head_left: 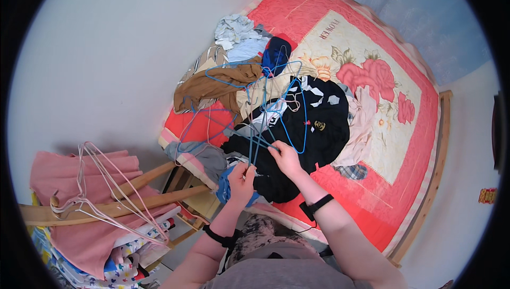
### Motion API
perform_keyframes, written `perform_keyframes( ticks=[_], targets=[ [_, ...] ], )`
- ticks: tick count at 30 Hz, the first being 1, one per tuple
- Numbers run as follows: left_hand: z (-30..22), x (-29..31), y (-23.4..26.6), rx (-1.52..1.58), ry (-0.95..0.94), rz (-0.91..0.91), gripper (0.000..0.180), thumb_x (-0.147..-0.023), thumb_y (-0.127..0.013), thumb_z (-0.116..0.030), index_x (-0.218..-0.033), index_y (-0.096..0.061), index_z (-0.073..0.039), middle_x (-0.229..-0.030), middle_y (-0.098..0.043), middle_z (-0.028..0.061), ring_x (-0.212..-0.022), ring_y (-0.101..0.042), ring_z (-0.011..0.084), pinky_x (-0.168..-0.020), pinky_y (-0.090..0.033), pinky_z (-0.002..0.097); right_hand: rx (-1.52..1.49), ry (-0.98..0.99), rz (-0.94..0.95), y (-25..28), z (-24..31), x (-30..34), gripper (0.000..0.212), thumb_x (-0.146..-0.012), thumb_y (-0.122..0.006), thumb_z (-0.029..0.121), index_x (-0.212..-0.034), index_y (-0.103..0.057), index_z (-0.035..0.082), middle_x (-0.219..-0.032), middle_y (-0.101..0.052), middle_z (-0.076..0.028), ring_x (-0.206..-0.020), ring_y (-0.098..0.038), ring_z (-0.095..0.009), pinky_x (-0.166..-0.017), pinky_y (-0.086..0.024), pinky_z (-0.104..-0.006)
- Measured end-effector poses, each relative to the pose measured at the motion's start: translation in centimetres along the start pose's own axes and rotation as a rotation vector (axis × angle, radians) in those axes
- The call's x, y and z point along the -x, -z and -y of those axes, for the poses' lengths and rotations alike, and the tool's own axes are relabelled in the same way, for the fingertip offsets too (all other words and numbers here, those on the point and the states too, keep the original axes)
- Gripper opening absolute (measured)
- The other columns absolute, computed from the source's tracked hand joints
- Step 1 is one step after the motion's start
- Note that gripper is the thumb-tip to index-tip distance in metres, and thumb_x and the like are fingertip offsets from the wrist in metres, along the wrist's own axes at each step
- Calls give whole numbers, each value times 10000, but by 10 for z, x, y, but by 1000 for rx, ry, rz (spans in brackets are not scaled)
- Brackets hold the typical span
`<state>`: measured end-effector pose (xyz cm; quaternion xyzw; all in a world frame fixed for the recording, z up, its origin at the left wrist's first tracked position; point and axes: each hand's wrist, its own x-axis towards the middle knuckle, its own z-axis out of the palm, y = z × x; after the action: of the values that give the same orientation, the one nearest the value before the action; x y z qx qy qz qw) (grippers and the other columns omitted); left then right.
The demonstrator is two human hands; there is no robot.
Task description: The person picks up clothes from a bed, places them on hangers, and hangs them on a nearby clothing rack. The person handles shirts and pants one at a time, placing each on a hanger and then on the rack.
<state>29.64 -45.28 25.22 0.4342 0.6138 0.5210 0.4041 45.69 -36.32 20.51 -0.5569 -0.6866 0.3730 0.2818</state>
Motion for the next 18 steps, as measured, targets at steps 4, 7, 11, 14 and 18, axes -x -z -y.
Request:
perform_keyframes(
  ticks=[4, 7, 11, 14, 18],
  targets=[
    [-3, 9, -6, 66, -27, 61, 88, -879, -577, -42, -813, -583, 16, -688, -494, 43, -610, -459, 109, -556, -351, 266, -300, -199, -9, 43, -3, 39, 186, -862, -693, 193, -927, -675, 20, -619, -557, -22, -608, -508, -62, -557, -402, -244],
    [-28, 11, -18, -35, -179, 178, 80, -882, -571, -37, -825, -588, 17, -685, -505, 65, -584, -470, 138, -538, -353, 279, -492, -307, -31, 74, -21, 75, 182, -862, -702, 172, -920, -676, 1, -629, -520, 30, -583, -440, -49, -545, -374, -233],
    [-38, 21, -50, -160, -144, 253, 112, -900, -568, -70, -825, -593, 9, -667, -500, 79, -565, -478, 167, -534, -371, 290, -412, -296, -198, 127, 2, 121, 182, -866, -699, 163, -926, -673, -7, -651, -529, 31, -603, -446, -49, -552, -379, -235],
    [-22, 29, -82, -32, 195, 319, 150, -925, -568, -132, -826, -602, -24, -686, -495, 23, -574, -492, 118, -576, -436, 264, -277, -333, -254, 154, 13, 154, 185, -880, -670, 181, -934, -656, 5, -691, -581, -37, -616, -522, -112, -570, -417, -273],
    [10, 45, -116, 563, 837, 225, 131, -935, -557, -178, -863, -617, -86, -768, -480, -47, -593, -500, 72, -653, -491, 236, -46, -416, -210, 186, 30, 196, 174, -891, -617, 193, -900, -605, 20, -754, -614, -160, -669, -602, -310, -615, -463, -379]
  ],
)
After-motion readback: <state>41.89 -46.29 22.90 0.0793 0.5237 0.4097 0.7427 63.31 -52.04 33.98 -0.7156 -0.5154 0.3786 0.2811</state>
